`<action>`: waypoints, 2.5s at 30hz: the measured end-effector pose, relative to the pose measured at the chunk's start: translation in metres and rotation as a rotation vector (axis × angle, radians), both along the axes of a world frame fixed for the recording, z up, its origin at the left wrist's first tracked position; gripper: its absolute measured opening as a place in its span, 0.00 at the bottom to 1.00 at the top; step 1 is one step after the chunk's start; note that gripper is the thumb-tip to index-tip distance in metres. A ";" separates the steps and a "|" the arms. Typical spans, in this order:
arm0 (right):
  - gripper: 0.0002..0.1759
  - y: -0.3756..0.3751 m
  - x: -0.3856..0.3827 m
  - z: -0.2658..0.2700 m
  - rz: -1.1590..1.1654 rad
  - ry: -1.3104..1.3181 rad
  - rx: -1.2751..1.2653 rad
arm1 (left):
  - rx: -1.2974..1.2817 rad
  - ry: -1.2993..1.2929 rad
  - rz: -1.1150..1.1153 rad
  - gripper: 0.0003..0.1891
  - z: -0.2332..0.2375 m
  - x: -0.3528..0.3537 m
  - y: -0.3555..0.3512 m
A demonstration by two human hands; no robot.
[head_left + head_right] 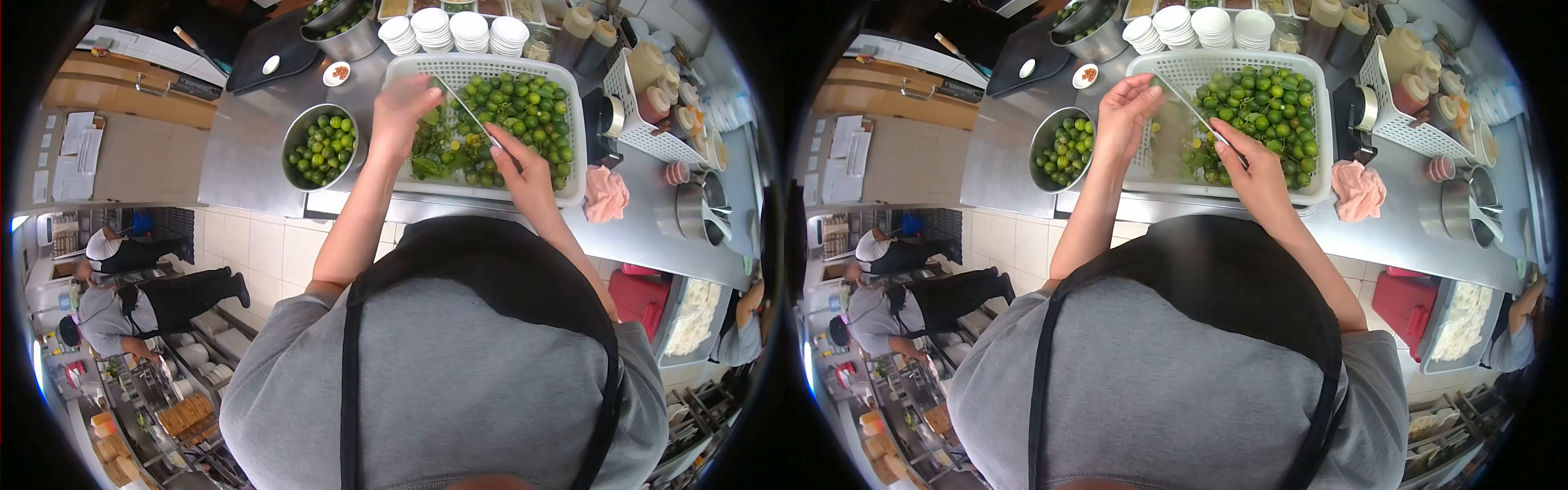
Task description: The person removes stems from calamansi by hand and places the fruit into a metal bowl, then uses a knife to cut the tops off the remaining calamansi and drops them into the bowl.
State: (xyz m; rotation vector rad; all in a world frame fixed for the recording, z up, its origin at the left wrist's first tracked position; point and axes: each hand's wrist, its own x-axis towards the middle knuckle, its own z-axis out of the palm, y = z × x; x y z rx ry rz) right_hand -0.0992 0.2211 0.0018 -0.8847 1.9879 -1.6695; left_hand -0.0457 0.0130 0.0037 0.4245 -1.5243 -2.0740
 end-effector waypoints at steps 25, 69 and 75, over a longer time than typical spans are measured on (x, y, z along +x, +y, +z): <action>0.17 -0.005 -0.004 -0.010 0.025 0.181 -0.034 | 0.041 -0.019 0.187 0.12 0.020 0.039 -0.053; 0.17 0.004 -0.015 -0.017 -0.074 0.022 0.009 | -0.596 -0.475 -0.082 0.08 -0.036 -0.012 -0.023; 0.17 0.007 -0.014 -0.016 -0.077 0.014 -0.025 | -1.455 -1.048 -0.101 0.08 -0.074 -0.033 -0.025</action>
